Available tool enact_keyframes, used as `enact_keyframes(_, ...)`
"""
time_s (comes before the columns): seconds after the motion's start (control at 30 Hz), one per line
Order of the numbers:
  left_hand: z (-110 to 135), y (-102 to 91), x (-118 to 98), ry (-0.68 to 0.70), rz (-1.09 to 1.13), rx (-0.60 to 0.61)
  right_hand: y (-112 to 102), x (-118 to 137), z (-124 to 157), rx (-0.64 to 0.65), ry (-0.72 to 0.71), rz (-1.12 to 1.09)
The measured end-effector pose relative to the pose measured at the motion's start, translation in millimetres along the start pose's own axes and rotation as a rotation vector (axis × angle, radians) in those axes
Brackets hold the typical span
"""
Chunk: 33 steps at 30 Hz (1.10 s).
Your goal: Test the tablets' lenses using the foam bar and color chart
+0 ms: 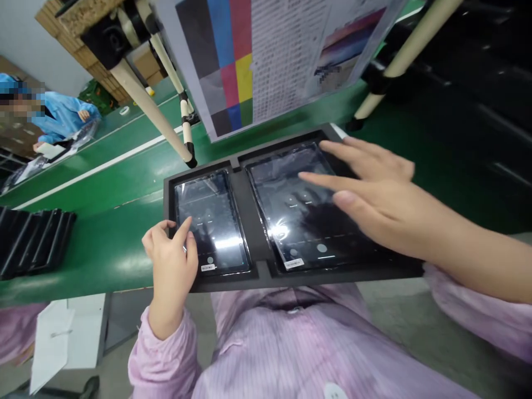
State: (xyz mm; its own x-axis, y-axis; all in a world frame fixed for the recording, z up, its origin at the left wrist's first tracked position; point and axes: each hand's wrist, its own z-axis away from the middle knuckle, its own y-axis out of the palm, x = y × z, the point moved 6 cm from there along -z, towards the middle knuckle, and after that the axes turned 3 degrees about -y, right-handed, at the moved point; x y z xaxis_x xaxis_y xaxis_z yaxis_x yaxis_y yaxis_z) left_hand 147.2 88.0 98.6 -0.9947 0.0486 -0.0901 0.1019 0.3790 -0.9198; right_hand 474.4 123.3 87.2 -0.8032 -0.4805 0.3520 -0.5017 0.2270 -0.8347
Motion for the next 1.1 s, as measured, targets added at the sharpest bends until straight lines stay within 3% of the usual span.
enact_keyframes(0.17,-3.6,16.3,1.4,0.017,-0.103,0.121,-9.9,-13.4,19.9,-0.023,0.055,0.001)
enact_keyframes(0.33,-2.3,5.2,2.1,0.063,0.020,-0.002,-3.1,-18.2,36.4,-0.001,0.085,0.024)
enact_keyframes(0.6,-0.7,10.1,-16.9,0.146,0.115,0.032,0.2,-18.5,36.5,-0.002,0.127,0.050)
enact_keyframes(0.8,0.8,16.7,-29.7,0.152,0.073,0.151,-5.4,-22.1,43.5,-0.166,0.150,0.009)
enact_keyframes(0.97,0.5,23.7,-38.7,0.139,0.015,0.236,-4.6,-26.2,46.3,-0.223,0.210,-0.073)
enact_keyframes(1.03,-0.9,22.3,-31.3,0.120,0.002,0.240,-6.2,-25.1,45.2,-0.237,0.207,-0.082)
enact_keyframes(1.1,-3.1,15.2,-6.6,0.042,0.017,0.174,-7.5,-28.8,45.8,-0.273,0.231,-0.118)
